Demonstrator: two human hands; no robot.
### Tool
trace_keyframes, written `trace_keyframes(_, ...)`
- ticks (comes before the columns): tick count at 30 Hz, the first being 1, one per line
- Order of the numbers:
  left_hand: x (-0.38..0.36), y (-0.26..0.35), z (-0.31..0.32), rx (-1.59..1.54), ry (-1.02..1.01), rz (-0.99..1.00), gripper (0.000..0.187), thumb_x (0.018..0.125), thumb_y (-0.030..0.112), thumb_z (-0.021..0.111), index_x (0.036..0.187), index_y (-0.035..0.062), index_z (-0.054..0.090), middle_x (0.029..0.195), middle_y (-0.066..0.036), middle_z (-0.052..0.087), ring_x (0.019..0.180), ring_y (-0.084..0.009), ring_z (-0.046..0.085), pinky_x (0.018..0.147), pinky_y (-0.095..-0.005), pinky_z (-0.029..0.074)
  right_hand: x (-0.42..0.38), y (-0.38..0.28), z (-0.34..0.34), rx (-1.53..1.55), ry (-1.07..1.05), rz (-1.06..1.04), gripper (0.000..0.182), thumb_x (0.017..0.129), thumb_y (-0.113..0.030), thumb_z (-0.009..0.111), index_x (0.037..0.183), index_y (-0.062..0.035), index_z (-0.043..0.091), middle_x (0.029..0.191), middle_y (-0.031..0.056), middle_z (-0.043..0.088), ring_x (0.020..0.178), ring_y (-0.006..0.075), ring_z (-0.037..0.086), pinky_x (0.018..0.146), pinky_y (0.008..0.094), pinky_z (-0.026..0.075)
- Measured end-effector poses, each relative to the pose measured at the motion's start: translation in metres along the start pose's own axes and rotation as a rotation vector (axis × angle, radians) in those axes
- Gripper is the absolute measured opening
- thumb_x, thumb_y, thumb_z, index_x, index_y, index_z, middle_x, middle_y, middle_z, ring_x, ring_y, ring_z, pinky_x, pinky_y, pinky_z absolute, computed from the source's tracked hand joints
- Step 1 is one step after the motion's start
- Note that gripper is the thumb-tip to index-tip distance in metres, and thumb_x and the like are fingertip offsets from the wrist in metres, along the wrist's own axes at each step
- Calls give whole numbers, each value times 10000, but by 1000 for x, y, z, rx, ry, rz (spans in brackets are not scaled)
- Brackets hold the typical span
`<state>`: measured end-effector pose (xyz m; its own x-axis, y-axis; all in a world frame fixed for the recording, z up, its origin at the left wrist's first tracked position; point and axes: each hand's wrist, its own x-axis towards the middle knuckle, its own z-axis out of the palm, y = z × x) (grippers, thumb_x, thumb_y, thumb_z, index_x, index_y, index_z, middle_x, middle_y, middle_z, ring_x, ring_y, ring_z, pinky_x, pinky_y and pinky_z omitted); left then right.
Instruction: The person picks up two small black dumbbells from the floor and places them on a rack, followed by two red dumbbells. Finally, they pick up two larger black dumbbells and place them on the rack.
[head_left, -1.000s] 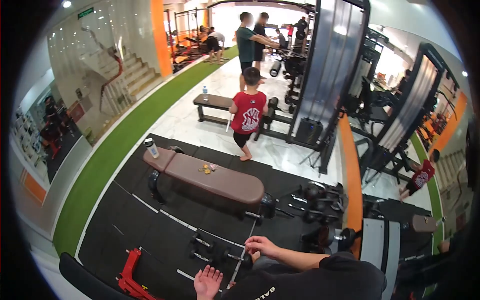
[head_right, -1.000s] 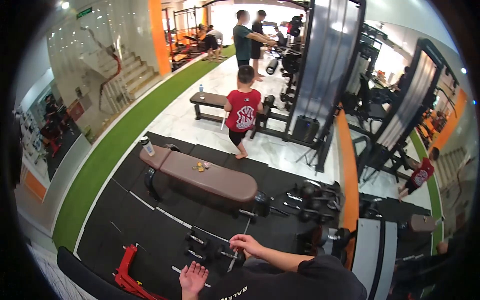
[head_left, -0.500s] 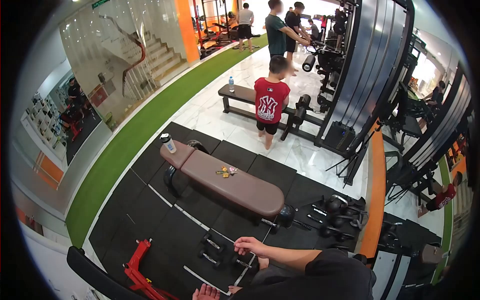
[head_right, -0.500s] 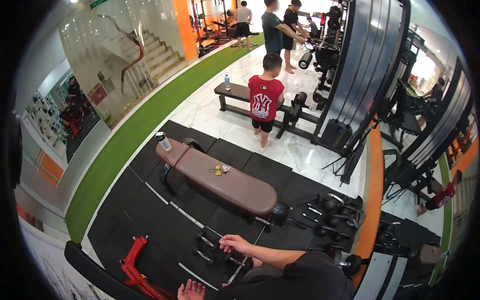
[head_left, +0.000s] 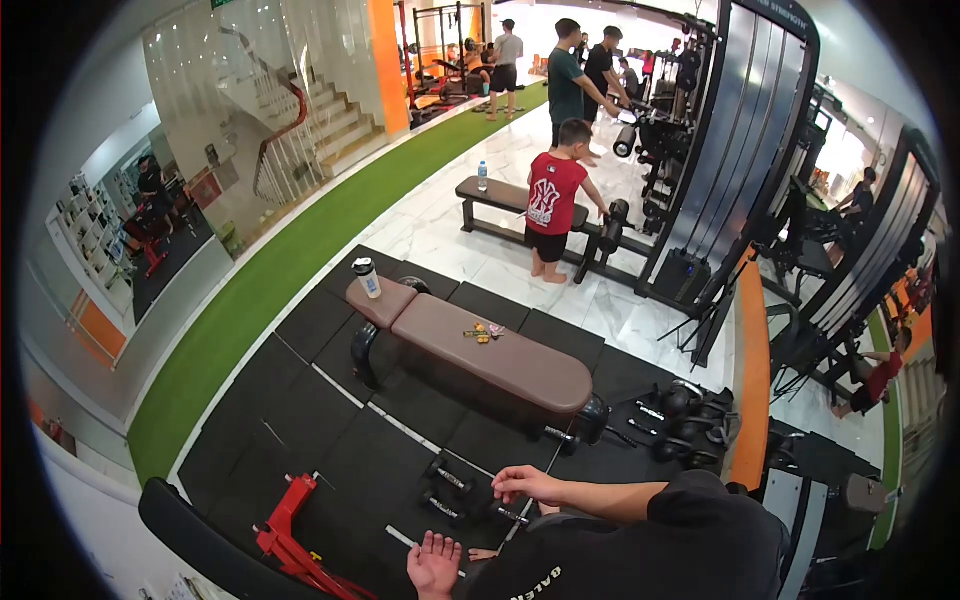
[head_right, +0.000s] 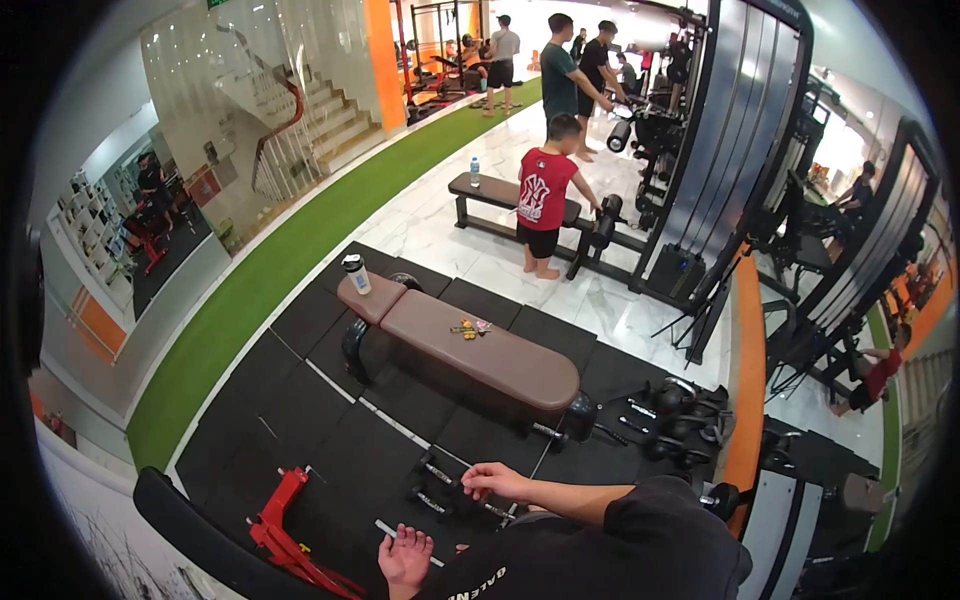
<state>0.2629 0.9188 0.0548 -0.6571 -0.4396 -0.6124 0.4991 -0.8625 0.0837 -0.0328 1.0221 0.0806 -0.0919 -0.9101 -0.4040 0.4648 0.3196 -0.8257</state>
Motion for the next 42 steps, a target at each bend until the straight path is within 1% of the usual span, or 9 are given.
trace_keyframes(6,20,56,-30,21,29,-15,360,902,369,495,1029,78,666,962,-80,682,931,-276,624,931,-492,463,-12,8,42,-11,127,-22,195,946,-230,614,1063,-75,615,939,24,663,817,108,628,772,266,500)
trace_keyframes(9,25,74,-27,40,-37,-51,338,923,356,498,1051,82,648,995,-86,671,980,-275,617,960,-492,457,-19,7,56,-23,202,-43,189,939,-216,622,1054,-67,630,935,31,671,828,115,628,789,268,500)
trace_keyframes(14,29,87,-3,66,-162,-131,333,955,321,473,1090,67,640,1026,-87,672,1019,-273,613,1008,-471,437,-26,11,64,-38,309,-124,162,929,-172,619,1021,-39,623,933,62,674,865,153,649,791,301,520)
trace_keyframes(16,30,89,-5,70,-205,-134,341,955,320,476,1117,65,635,1052,-87,671,1039,-271,609,1015,-465,431,-31,9,70,27,358,-146,161,921,-166,627,1017,-37,621,903,59,671,811,135,640,737,284,518)
trace_keyframes(20,19,93,-17,58,-195,-108,351,957,315,472,1131,58,635,1067,-97,673,1035,-276,607,1006,-467,427,-32,-2,73,52,392,-128,178,927,-189,620,1027,-43,612,913,51,664,807,133,633,750,279,505)
trace_keyframes(28,4,95,-62,-35,-103,11,362,953,312,463,1147,57,630,1060,-94,663,1011,-285,614,986,-476,449,6,-15,48,-22,306,-25,212,918,-222,638,1045,-54,612,925,45,664,804,121,629,711,294,511)
trace_keyframes(31,11,85,-65,-101,4,62,373,965,326,443,1130,49,632,1041,-97,671,986,-291,625,948,-483,472,28,-21,32,-43,255,-8,221,909,-237,643,1047,-66,621,924,24,664,810,107,618,733,270,497)
trace_keyframes(39,50,43,-21,-88,117,192,350,953,345,472,1113,90,649,1009,-63,690,966,-259,635,934,-459,473,112,-40,-42,-46,70,144,179,915,-222,618,1032,-87,628,900,-6,655,772,77,604,667,234,476)
trace_keyframes(42,69,30,1,-90,206,236,344,938,356,495,1095,95,655,996,-55,689,959,-250,631,933,-449,469,153,-51,-77,-83,-21,207,188,926,-231,632,1049,-88,628,933,11,659,809,97,622,713,253,485)
